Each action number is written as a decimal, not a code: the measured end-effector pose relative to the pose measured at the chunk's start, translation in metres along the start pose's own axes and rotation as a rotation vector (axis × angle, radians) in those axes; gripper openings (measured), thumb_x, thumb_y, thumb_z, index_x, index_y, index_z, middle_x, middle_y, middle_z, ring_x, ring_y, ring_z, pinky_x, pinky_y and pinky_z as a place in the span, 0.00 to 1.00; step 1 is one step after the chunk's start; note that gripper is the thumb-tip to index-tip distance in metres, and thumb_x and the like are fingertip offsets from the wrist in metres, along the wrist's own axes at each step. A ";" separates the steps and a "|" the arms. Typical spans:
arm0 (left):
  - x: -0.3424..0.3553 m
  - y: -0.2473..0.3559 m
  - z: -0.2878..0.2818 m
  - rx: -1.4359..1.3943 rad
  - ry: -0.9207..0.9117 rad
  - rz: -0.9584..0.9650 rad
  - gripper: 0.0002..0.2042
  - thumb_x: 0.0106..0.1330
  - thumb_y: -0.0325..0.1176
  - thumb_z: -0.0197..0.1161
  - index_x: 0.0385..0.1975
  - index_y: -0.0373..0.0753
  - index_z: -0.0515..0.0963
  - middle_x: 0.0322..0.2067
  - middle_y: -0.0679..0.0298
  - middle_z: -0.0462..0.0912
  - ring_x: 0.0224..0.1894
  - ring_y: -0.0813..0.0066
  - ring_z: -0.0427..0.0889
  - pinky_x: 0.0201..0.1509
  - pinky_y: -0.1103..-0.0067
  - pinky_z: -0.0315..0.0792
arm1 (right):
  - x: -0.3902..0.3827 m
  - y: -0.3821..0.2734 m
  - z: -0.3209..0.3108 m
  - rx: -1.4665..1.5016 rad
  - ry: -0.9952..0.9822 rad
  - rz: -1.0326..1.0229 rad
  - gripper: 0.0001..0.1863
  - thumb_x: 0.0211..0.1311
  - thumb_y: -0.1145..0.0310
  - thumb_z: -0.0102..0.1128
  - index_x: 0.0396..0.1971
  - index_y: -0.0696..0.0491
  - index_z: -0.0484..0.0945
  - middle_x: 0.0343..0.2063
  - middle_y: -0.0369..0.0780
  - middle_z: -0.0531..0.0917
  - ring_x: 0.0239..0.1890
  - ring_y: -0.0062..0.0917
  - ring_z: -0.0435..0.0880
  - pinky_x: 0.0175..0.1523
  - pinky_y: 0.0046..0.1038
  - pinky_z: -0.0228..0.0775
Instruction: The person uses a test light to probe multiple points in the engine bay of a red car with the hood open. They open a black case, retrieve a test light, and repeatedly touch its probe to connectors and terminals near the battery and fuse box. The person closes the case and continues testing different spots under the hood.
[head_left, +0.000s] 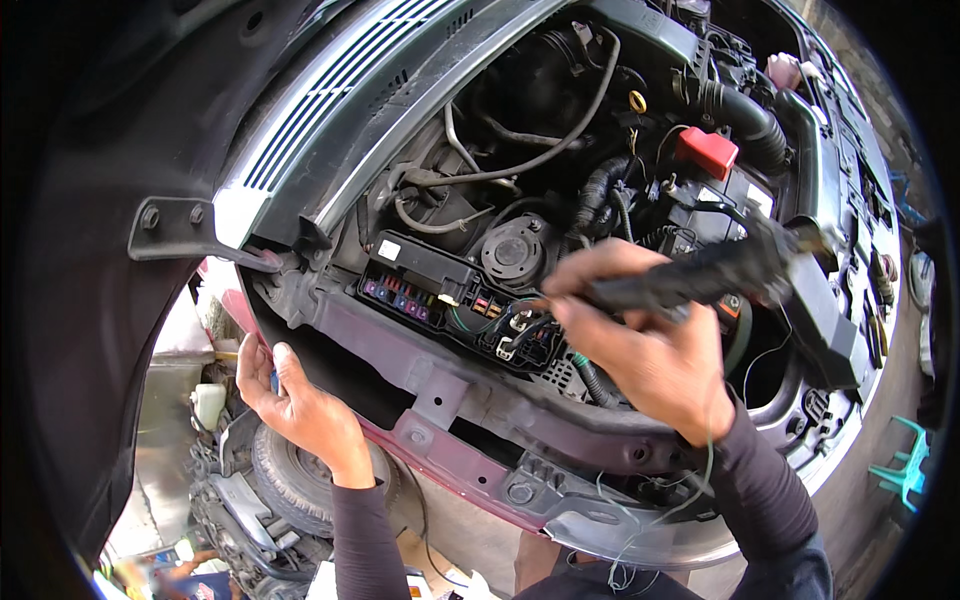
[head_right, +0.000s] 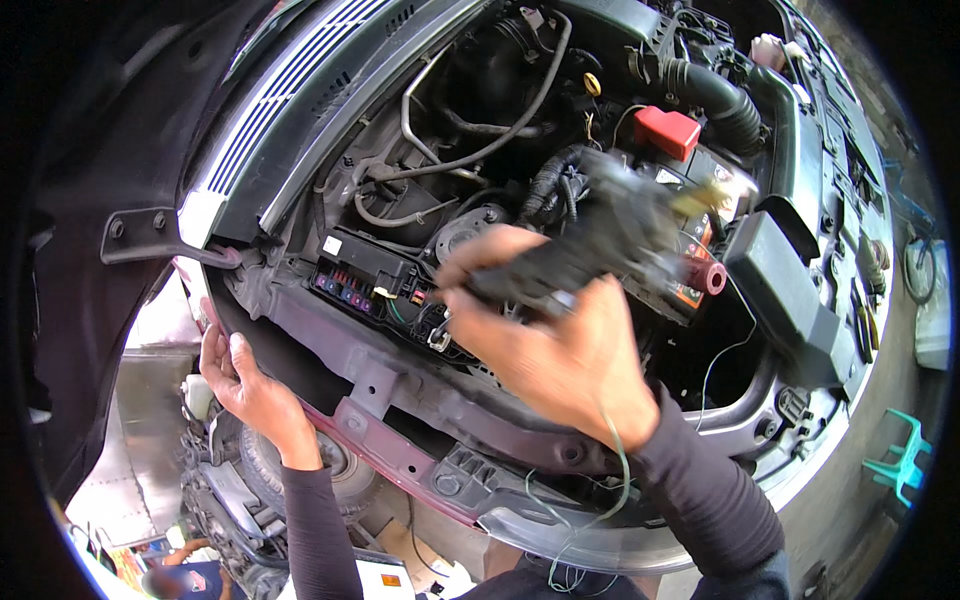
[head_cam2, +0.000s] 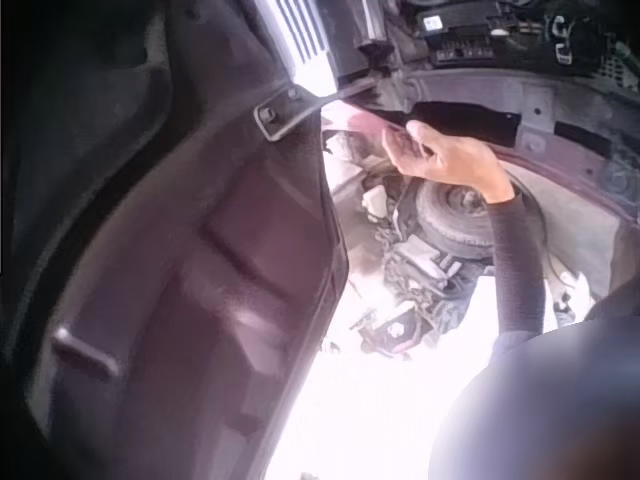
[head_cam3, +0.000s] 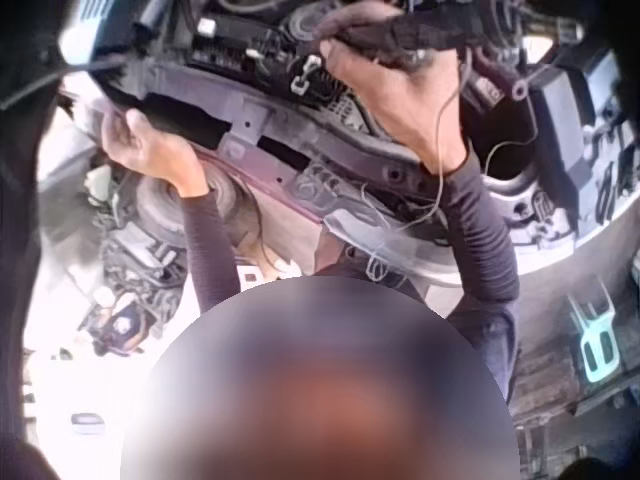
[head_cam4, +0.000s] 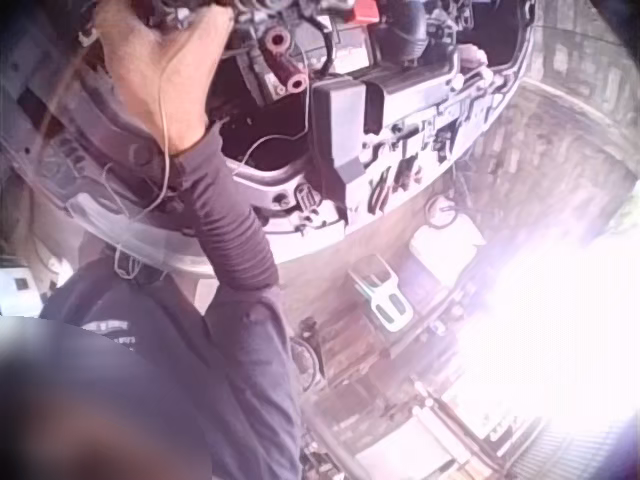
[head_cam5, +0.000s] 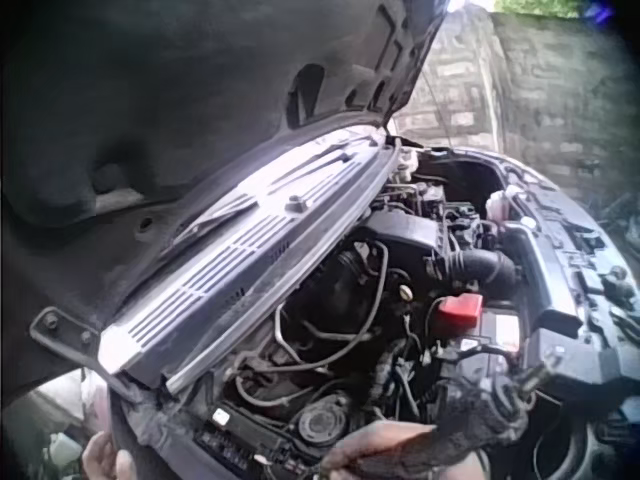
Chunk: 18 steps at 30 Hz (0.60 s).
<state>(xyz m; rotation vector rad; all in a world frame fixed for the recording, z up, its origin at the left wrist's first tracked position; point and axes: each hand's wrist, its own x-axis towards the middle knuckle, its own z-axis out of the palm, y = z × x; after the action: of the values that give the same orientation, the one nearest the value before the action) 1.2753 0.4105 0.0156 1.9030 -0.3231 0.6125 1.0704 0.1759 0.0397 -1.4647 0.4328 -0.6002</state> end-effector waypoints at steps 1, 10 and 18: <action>0.000 0.000 -0.001 -0.010 -0.006 -0.009 0.19 0.80 0.31 0.59 0.66 0.30 0.73 0.62 0.57 0.76 0.63 0.66 0.74 0.72 0.68 0.66 | 0.011 0.004 0.009 -0.047 0.003 -0.063 0.06 0.63 0.79 0.71 0.40 0.59 0.86 0.34 0.35 0.86 0.37 0.14 0.81 0.43 0.21 0.74; 0.000 0.001 -0.002 -0.032 -0.034 -0.022 0.19 0.81 0.30 0.58 0.67 0.29 0.72 0.63 0.56 0.75 0.62 0.67 0.74 0.70 0.69 0.67 | 0.036 0.030 0.025 -0.181 -0.068 -0.056 0.07 0.64 0.75 0.70 0.40 0.58 0.88 0.34 0.36 0.87 0.37 0.18 0.84 0.47 0.25 0.77; -0.001 0.002 -0.001 -0.026 -0.030 -0.014 0.20 0.81 0.31 0.59 0.67 0.30 0.72 0.64 0.57 0.75 0.65 0.66 0.72 0.71 0.68 0.66 | 0.038 0.034 0.036 -0.300 -0.052 -0.050 0.08 0.56 0.72 0.72 0.36 0.54 0.85 0.31 0.40 0.88 0.35 0.31 0.88 0.47 0.32 0.80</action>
<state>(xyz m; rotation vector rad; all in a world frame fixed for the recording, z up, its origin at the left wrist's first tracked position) 1.2734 0.4102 0.0173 1.8899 -0.3351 0.5688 1.1259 0.1811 0.0118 -1.7770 0.4611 -0.5520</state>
